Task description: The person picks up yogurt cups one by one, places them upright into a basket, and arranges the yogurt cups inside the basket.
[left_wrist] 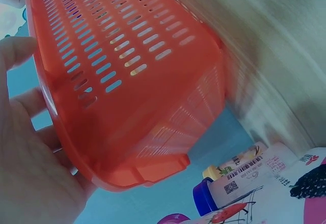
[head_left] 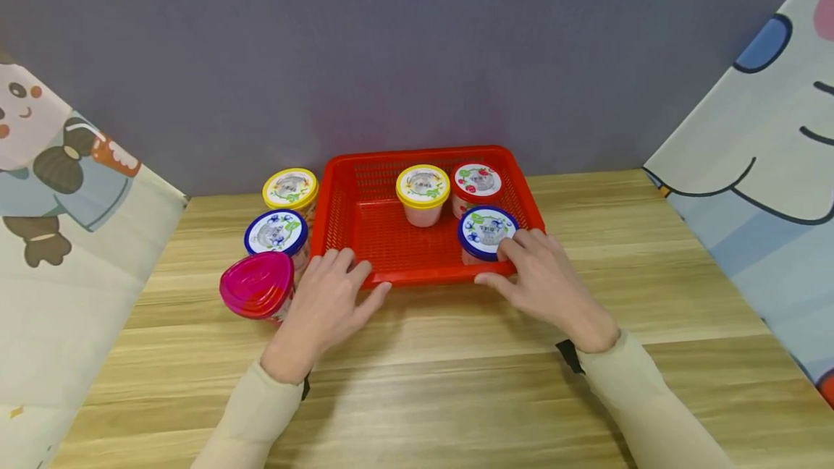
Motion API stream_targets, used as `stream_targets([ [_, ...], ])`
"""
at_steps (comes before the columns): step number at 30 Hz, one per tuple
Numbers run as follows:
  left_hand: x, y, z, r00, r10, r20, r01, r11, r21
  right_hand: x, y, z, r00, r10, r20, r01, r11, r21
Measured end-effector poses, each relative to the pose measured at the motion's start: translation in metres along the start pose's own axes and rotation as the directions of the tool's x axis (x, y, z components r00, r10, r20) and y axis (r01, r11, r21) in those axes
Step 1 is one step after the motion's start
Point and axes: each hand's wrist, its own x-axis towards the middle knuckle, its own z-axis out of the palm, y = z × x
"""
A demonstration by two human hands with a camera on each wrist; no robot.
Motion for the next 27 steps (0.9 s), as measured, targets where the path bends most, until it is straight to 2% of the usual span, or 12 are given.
stream_targets([
  [15,-0.004,-0.002,-0.006,0.994,-0.071,0.082,0.07,0.997,0.014,0.0,0.0,0.0,1.0,-0.004,-0.004,0.004,1.0,0.004],
  [27,-0.005,-0.002,-0.012,0.981,-0.13,0.147,0.127,0.992,0.025,-0.001,0.0,-0.001,1.0,0.013,0.009,-0.013,1.0,0.008],
])
